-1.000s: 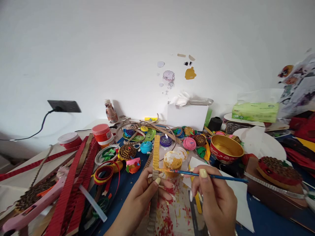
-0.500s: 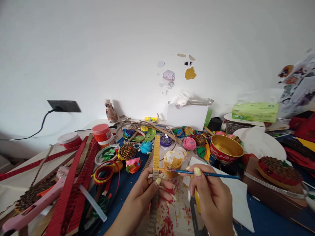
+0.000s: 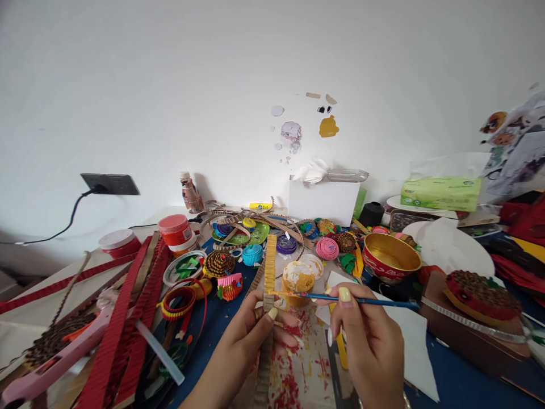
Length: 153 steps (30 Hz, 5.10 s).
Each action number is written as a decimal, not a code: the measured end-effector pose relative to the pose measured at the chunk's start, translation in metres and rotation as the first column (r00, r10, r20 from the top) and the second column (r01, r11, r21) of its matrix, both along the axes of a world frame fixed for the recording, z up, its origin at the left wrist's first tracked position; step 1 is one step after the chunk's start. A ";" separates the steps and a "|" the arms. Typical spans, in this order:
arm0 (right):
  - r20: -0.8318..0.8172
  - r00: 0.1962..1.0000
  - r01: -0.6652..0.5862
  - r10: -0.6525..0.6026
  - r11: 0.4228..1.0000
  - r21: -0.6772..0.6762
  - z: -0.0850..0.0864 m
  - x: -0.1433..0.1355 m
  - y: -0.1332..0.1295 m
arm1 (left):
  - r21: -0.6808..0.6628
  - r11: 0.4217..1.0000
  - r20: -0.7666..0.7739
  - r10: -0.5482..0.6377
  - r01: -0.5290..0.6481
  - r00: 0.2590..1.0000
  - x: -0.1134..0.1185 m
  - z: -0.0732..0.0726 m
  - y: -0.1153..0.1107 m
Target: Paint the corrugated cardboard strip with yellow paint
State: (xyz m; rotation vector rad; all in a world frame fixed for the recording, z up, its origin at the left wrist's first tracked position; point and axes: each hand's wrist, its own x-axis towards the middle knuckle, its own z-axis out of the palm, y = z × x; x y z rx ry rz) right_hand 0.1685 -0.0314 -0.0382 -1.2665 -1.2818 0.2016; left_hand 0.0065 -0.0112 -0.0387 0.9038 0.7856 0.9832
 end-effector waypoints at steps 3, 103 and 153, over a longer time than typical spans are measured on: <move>-0.001 1.000 0.005 -0.005 1.000 0.012 0.000 0.000 0.000 | 0.021 1.000 0.004 -0.013 0.013 1.000 0.000 -0.002 0.000; -0.195 0.970 -0.112 0.142 0.982 0.154 0.002 -0.004 0.000 | 0.044 0.998 0.039 -0.051 0.049 0.998 -0.004 -0.002 -0.002; -0.225 0.974 -0.016 0.032 0.997 0.072 0.006 -0.006 -0.002 | 0.013 0.999 0.023 -0.031 0.030 0.999 -0.002 0.002 -0.003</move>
